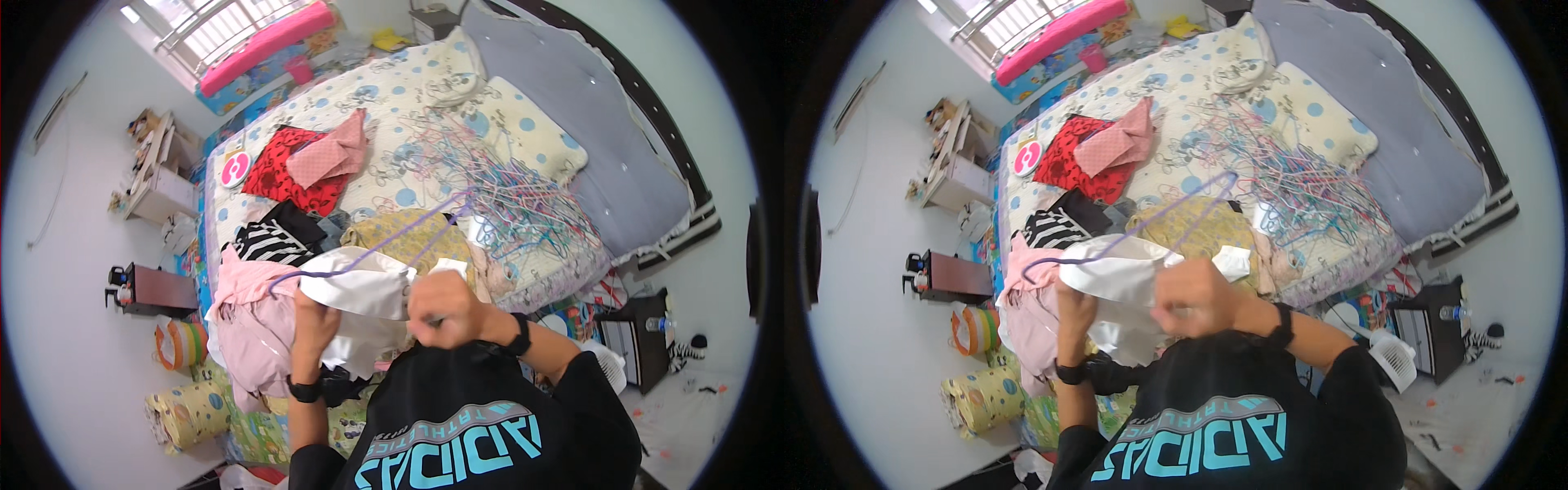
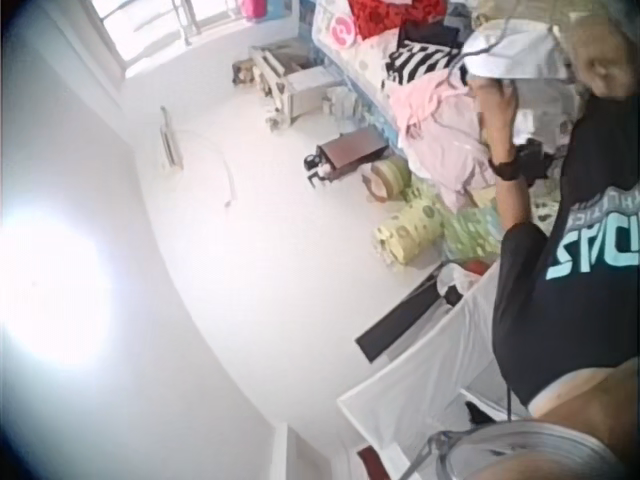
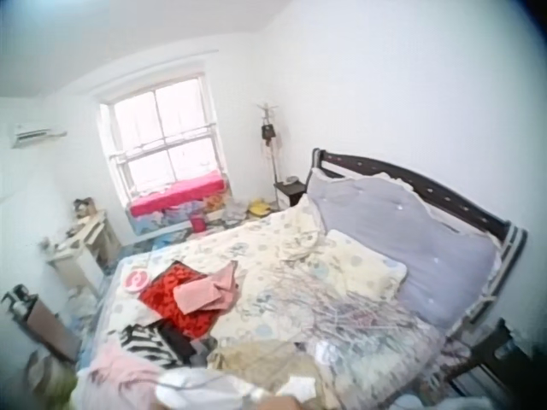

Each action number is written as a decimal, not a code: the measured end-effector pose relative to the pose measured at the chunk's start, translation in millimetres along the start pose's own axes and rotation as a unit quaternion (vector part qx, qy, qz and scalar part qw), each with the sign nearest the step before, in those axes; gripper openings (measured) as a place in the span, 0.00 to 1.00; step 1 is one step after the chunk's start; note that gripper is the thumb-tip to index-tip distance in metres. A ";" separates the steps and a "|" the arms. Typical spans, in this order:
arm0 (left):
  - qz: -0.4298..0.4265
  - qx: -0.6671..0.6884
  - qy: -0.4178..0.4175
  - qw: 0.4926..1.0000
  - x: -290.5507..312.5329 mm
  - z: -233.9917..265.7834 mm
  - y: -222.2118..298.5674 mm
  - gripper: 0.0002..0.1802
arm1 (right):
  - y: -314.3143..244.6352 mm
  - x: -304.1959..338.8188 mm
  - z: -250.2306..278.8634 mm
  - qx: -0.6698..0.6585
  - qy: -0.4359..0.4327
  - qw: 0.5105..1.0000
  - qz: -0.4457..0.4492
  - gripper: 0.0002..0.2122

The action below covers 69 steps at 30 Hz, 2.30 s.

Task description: Hanging various clothes onto plastic hangers on a bed.

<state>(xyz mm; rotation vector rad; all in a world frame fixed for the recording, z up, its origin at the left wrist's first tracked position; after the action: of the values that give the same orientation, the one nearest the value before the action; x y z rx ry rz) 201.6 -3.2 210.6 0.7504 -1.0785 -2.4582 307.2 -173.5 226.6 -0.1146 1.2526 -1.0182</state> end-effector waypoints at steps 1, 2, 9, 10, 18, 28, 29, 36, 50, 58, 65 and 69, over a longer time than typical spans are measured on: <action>0.019 0.007 0.023 1.000 4.6 20.5 -10.7 0.19 | -0.2 3.1 -16.7 -0.037 -0.099 0.994 -0.035 0.07; 0.037 0.013 0.045 0.998 10.5 39.1 -21.5 0.19 | -0.9 8.6 -32.8 -0.072 -0.198 0.975 -0.068 0.05; 0.119 0.032 0.002 0.992 29.8 114.8 -24.6 0.29 | 130.9 14.8 -40.0 0.049 -0.105 0.975 -0.188 0.12; 0.118 0.011 -0.004 0.993 29.6 119.0 -12.9 0.28 | 137.0 7.6 -54.4 0.048 -0.106 0.976 -0.184 0.12; 0.088 -0.074 0.013 0.993 42.7 130.5 -0.7 0.16 | 156.8 -19.0 -165.1 -0.004 -0.222 0.937 -0.269 0.23; 0.196 -0.099 0.011 0.976 89.7 143.7 -47.7 0.06 | 198.3 -7.5 -79.2 -0.162 -0.130 0.926 -0.317 0.11; 0.190 -0.095 0.021 0.977 88.6 141.2 -50.1 0.05 | 202.3 -6.3 -75.0 -0.165 -0.118 0.919 -0.337 0.11; 0.012 -0.147 0.082 0.986 61.9 115.4 -0.9 0.06 | 220.9 9.1 -57.3 -0.190 -0.040 0.916 -0.351 0.10; 0.118 -0.135 0.002 0.984 50.3 67.7 -83.4 0.05 | 186.9 11.1 -8.1 0.022 0.090 0.943 -0.320 0.10; 0.076 -0.076 0.106 0.989 55.8 -6.5 -91.2 0.17 | 86.8 -28.8 -93.1 0.109 -0.072 0.972 -0.194 0.09; 0.150 0.097 0.142 0.974 72.0 38.5 -86.9 0.16 | 40.4 -54.0 47.8 0.345 0.075 0.935 0.026 0.18; 0.154 0.114 0.012 0.981 52.8 24.7 -65.3 0.17 | 68.2 -37.1 18.5 0.403 0.028 0.914 0.044 0.14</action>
<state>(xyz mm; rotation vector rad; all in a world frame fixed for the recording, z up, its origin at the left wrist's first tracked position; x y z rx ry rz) 138.0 26.3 158.2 0.6203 -1.3707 -2.0851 362.9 -116.6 220.8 0.6086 0.7938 -1.3892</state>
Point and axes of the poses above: each hand's wrist, its own x-axis away from the middle knuckle, its own z-axis out of the back of the hand, y = z × x, the point moved 8 cm from there along -x, towards the middle knuckle, and after that the axes turned 7 degrees about z, right-handed, at the moved point
